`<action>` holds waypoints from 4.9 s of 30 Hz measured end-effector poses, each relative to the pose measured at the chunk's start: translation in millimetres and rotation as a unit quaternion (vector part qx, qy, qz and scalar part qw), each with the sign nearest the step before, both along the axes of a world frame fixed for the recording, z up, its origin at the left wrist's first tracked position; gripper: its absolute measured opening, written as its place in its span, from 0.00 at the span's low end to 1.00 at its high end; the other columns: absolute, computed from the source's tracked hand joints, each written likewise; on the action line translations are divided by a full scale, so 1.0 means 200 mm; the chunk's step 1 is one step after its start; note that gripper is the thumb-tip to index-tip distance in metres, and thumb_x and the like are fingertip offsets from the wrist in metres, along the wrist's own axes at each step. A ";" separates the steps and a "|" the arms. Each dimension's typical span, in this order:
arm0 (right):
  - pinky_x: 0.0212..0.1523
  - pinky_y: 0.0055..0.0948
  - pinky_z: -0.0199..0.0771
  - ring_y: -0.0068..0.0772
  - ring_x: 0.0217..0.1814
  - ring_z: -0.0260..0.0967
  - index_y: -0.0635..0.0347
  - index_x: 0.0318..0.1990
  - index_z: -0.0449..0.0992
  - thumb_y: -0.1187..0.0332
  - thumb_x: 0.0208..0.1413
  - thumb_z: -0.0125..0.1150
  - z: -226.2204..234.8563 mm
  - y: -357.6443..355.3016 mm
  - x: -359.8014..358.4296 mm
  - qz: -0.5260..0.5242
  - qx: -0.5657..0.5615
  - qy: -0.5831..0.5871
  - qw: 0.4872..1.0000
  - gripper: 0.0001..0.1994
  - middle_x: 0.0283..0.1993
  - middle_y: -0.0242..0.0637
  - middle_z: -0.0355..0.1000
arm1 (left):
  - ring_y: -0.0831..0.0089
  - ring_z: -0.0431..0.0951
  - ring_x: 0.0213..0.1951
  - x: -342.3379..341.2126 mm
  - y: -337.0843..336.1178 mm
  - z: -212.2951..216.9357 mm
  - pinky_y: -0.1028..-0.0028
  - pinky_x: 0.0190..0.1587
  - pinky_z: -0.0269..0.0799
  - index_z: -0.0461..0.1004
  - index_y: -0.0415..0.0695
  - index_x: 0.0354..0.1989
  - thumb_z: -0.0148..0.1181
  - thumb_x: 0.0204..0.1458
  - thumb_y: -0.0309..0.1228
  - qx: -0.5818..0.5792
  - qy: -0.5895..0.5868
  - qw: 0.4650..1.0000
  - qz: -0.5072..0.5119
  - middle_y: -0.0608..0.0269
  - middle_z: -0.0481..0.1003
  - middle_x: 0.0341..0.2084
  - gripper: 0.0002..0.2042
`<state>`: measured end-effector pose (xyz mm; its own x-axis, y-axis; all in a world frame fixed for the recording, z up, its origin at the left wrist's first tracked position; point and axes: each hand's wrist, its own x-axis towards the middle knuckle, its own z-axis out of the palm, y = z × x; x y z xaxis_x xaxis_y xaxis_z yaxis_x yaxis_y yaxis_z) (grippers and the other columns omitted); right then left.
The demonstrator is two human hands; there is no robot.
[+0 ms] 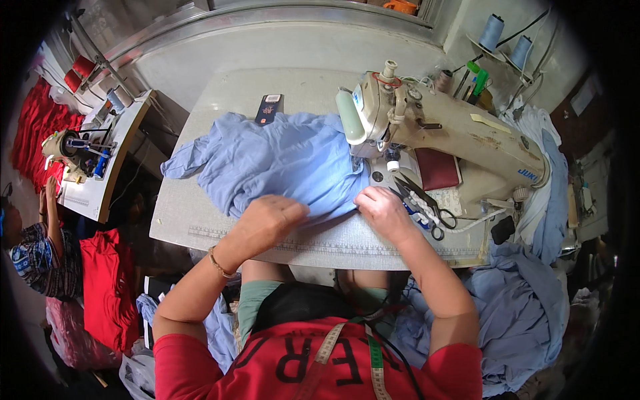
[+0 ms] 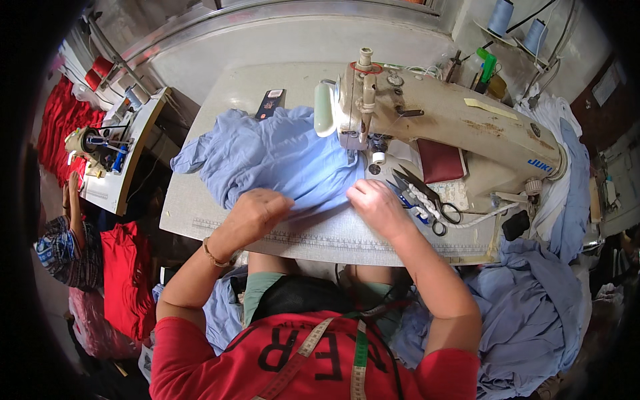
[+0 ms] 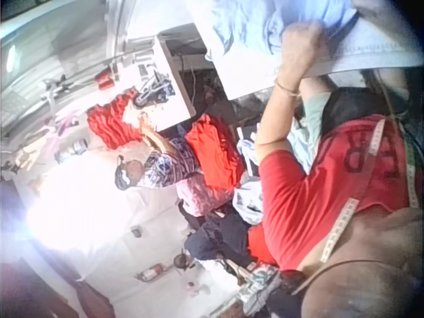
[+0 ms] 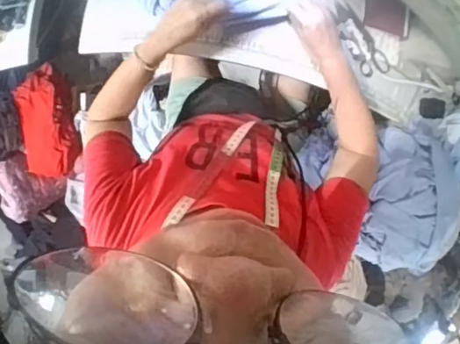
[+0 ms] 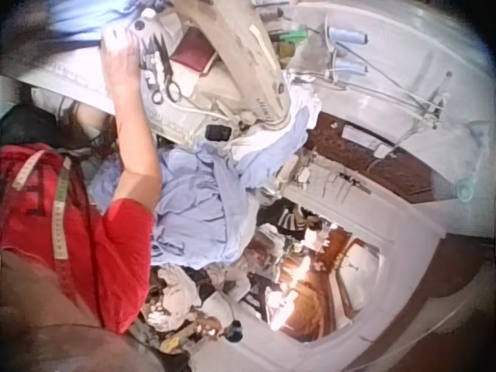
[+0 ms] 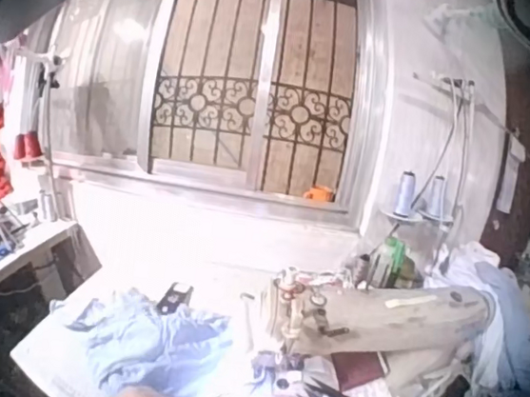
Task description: The person uses a sewing machine to stitch the seams of a light blue button-up shirt, using shears to trim excess threads and handling the garment to align the fabric edges.
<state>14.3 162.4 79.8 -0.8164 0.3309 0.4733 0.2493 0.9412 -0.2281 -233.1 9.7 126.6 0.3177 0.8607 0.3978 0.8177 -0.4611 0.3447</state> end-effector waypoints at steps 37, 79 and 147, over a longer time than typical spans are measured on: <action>0.55 0.43 0.67 0.43 0.43 0.70 0.60 0.36 0.75 0.79 0.45 0.59 0.02 0.00 0.03 0.021 -0.021 0.001 1.000 0.08 0.36 0.38 0.70 | 0.55 0.68 0.54 -0.10 0.30 -0.08 0.36 0.61 0.50 0.72 0.44 0.43 0.55 0.45 0.26 -0.121 0.271 0.933 0.205 0.56 0.70 0.49 0.14; 0.57 0.42 0.65 0.40 0.48 0.69 0.58 0.39 0.77 0.75 0.45 0.61 0.02 -0.02 0.03 0.002 0.008 -0.022 1.000 0.11 0.40 0.35 0.71 | 0.56 0.73 0.35 0.29 0.30 -0.16 0.61 0.41 0.68 0.71 0.40 0.35 0.58 0.54 0.35 -0.041 -0.066 0.996 -0.053 0.53 0.73 0.29 0.11; 0.57 0.43 0.62 0.42 0.54 0.67 0.58 0.42 0.78 0.69 0.46 0.61 0.07 0.01 0.04 -0.005 -0.069 -0.046 0.997 0.14 0.51 0.39 0.73 | 0.55 0.67 0.50 0.15 0.45 -0.22 0.60 0.54 0.61 0.70 0.43 0.54 0.52 0.55 0.55 -0.004 0.040 0.998 -0.054 0.50 0.67 0.57 0.29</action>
<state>21.6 165.2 93.0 -0.8505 0.3963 0.3458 0.2850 0.8998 -0.3303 -202.3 99.9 83.6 0.4397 0.8225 0.3608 0.7885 -0.5458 0.2835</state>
